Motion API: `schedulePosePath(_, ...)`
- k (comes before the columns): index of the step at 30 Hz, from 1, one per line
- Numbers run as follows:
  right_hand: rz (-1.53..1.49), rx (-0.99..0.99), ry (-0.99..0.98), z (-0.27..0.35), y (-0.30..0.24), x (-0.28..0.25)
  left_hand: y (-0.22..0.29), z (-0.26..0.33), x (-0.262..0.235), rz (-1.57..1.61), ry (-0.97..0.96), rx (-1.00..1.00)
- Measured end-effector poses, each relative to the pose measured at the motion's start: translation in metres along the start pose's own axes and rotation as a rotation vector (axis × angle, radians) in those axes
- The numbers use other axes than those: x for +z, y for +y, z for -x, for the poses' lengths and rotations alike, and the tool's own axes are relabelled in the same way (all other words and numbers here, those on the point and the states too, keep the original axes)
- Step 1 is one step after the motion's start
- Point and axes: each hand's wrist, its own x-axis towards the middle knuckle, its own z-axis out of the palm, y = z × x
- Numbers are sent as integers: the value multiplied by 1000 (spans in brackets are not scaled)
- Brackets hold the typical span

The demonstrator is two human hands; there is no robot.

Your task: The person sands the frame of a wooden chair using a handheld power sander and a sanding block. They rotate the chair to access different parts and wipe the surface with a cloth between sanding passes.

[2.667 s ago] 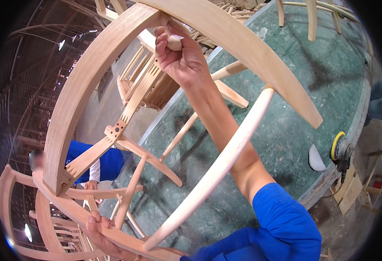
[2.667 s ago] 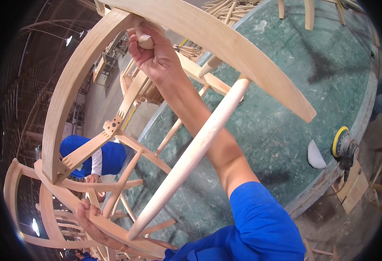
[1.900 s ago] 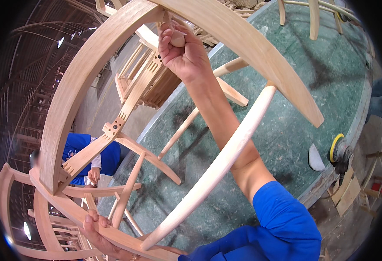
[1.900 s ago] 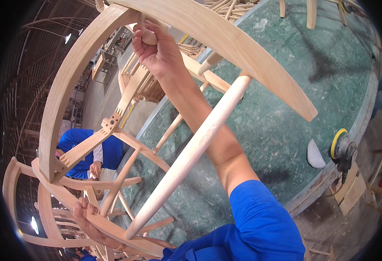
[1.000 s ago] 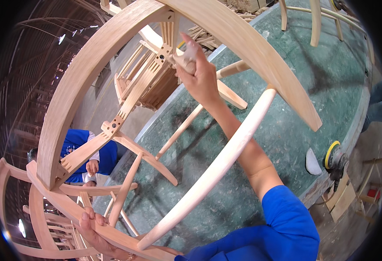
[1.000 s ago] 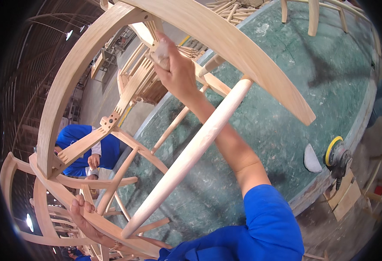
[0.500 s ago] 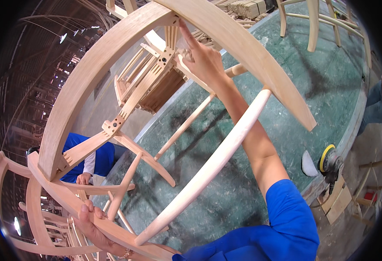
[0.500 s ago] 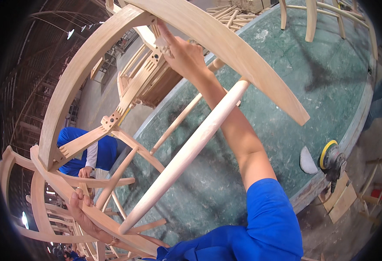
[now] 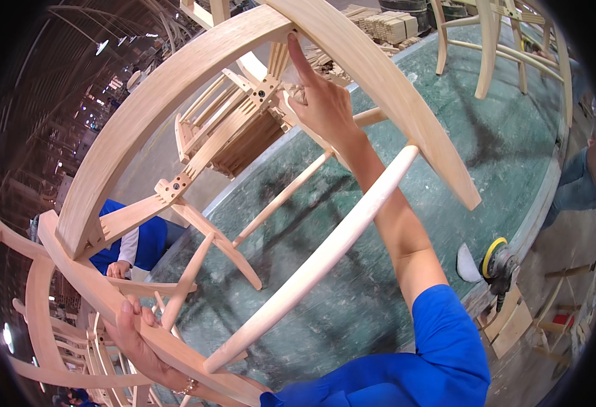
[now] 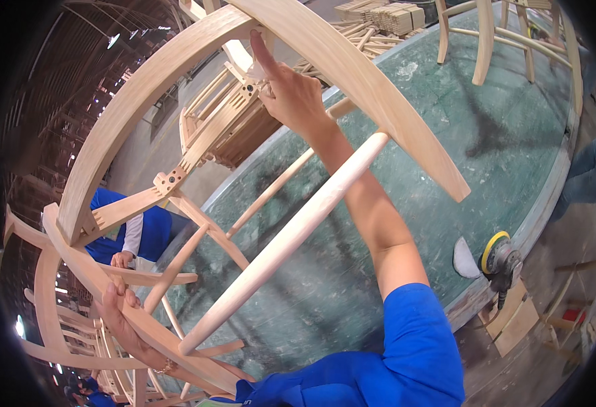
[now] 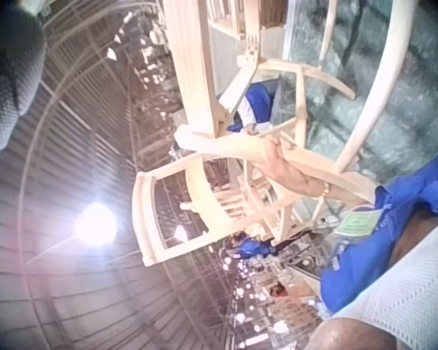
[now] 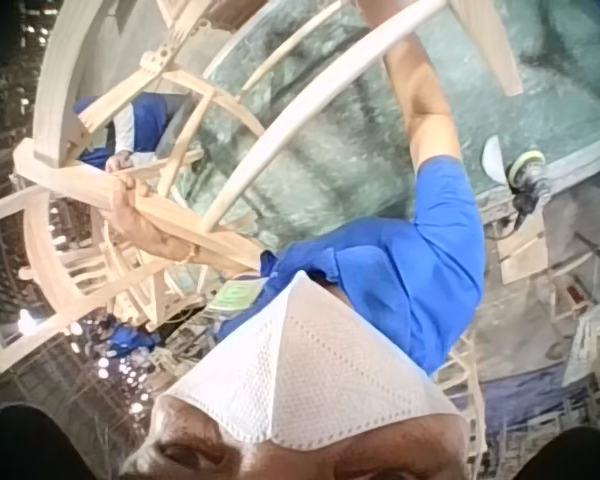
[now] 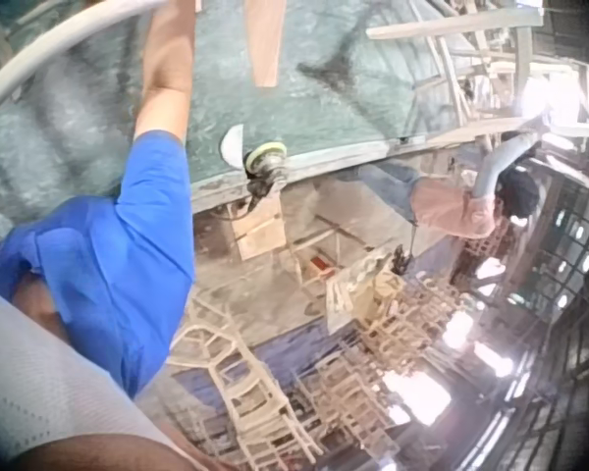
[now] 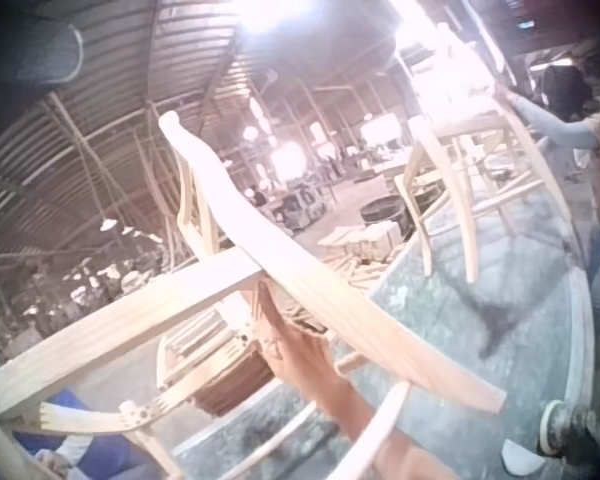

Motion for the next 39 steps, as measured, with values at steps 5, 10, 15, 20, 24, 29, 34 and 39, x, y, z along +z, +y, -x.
schedulePosePath(5,61,-61,65,-22,8,-6,1,-5,-4,-61,-70,41)
schedulePosePath(10,67,60,-90,-6,4,-5,3,-5,-1,-51,-67,5)
schedulePosePath(15,26,-33,4,-24,-7,-12,5,-4,-7,15,-49,-19)
schedulePosePath(20,5,-14,-103,-5,1,-13,0,-8,-7,72,-86,-56)
schedulePosePath(24,10,-209,31,-11,-10,-14,5,-10,-11,97,-114,-22)
schedulePosePath(29,-15,-66,-93,-13,-14,-15,3,-11,-10,77,-101,-31)
schedulePosePath(34,-126,69,-216,104,18,-19,1,-17,-10,108,-171,-27)
schedulePosePath(39,-331,519,-726,320,-5,-68,-3,-13,-19,125,-208,-15)
